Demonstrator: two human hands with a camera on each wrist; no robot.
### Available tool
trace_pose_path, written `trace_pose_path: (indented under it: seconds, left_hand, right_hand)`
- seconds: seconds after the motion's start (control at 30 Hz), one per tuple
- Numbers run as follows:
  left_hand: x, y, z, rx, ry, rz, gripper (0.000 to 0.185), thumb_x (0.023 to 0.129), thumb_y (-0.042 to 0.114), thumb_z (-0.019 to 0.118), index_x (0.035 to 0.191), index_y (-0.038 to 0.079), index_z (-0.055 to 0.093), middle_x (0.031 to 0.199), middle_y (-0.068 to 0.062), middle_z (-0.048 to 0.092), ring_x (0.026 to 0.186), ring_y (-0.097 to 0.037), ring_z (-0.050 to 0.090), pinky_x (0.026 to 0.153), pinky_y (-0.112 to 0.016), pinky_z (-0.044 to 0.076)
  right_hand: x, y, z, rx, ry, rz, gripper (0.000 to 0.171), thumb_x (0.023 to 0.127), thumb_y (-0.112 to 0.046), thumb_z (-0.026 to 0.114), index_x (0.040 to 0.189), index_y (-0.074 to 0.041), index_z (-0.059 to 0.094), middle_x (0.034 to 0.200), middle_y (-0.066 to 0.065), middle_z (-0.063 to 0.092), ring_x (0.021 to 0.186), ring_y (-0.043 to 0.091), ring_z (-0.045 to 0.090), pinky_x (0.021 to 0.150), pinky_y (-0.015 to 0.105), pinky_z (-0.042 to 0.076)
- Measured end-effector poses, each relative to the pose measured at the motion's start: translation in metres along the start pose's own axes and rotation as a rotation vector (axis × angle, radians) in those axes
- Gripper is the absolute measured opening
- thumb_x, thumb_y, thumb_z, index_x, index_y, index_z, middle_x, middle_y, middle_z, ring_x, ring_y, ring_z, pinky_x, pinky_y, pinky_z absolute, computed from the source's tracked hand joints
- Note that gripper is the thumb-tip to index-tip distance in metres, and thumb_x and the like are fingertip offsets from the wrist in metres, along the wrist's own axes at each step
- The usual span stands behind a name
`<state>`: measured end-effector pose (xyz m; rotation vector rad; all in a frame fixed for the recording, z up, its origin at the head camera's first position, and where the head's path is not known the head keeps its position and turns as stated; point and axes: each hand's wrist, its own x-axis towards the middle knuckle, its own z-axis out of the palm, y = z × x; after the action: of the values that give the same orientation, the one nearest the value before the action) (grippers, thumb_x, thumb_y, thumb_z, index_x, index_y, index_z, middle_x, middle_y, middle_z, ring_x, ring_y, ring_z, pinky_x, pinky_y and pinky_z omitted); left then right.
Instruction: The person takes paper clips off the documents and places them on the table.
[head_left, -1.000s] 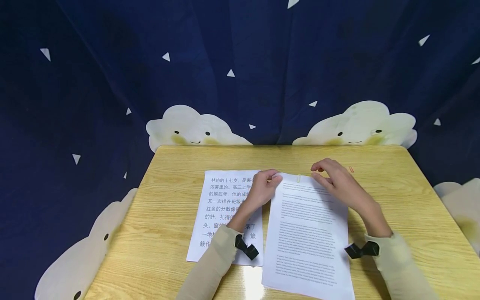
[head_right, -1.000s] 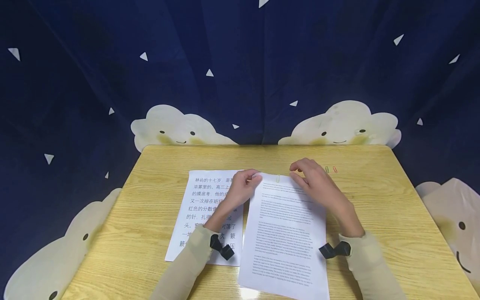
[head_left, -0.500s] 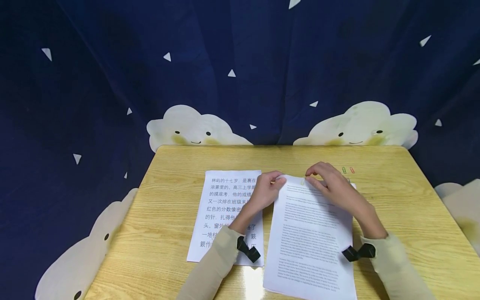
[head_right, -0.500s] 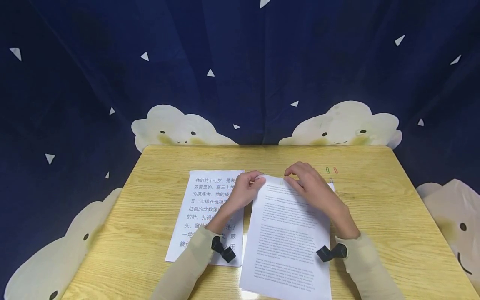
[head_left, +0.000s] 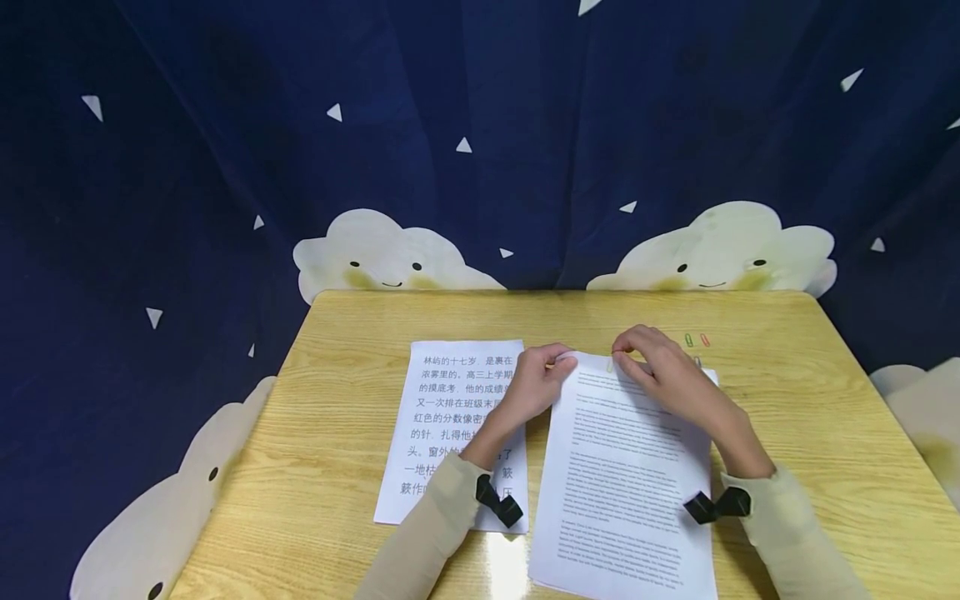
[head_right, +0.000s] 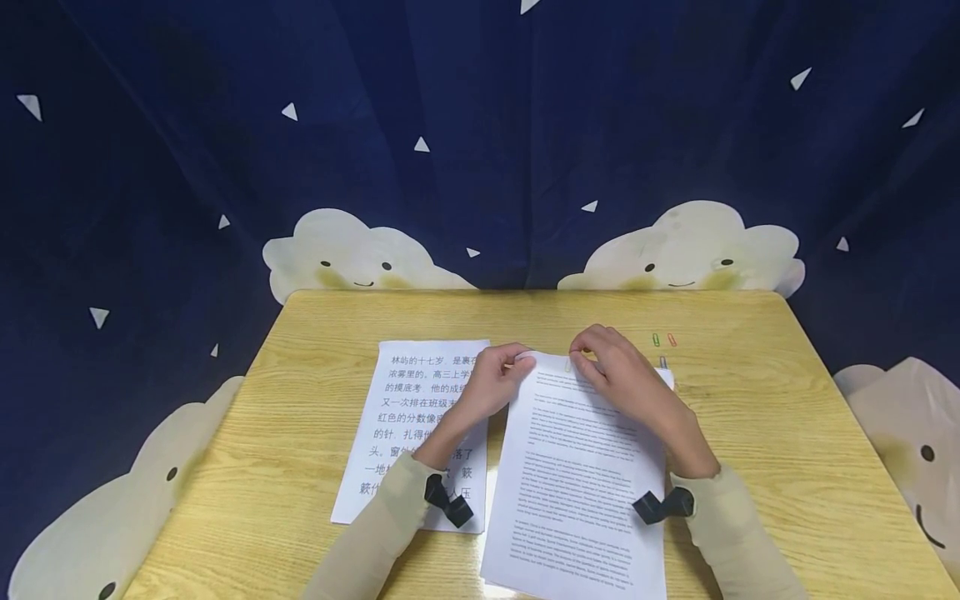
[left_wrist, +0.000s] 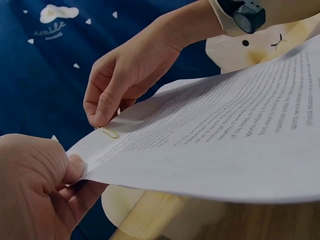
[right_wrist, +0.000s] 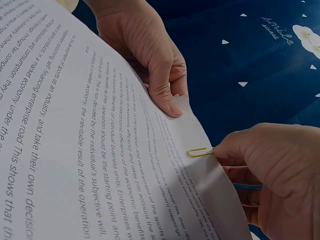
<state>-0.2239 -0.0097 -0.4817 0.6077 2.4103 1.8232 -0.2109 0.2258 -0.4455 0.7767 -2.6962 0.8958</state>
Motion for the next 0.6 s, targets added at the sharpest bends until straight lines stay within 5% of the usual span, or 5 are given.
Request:
trace_pose_path:
  seconds: [0.6]
  left_hand:
    - [-0.0003, -0.0003, -0.0003, -0.039, -0.023, 0.028, 0.021, 0.106, 0.01, 0.059, 0.116, -0.002, 0.074, 0.099, -0.014, 0.074, 0.074, -0.007, 0.071, 0.068, -0.024, 0.06]
  right_hand:
    - [0.0, -0.0019, 0.0006, 0.04, 0.003, 0.002, 0.007, 0.106, -0.01, 0.06, 0.105, -0.011, 0.066, 0.111, 0.006, 0.067, 0.101, 0.021, 0.064, 0.084, 0.051, 0.055]
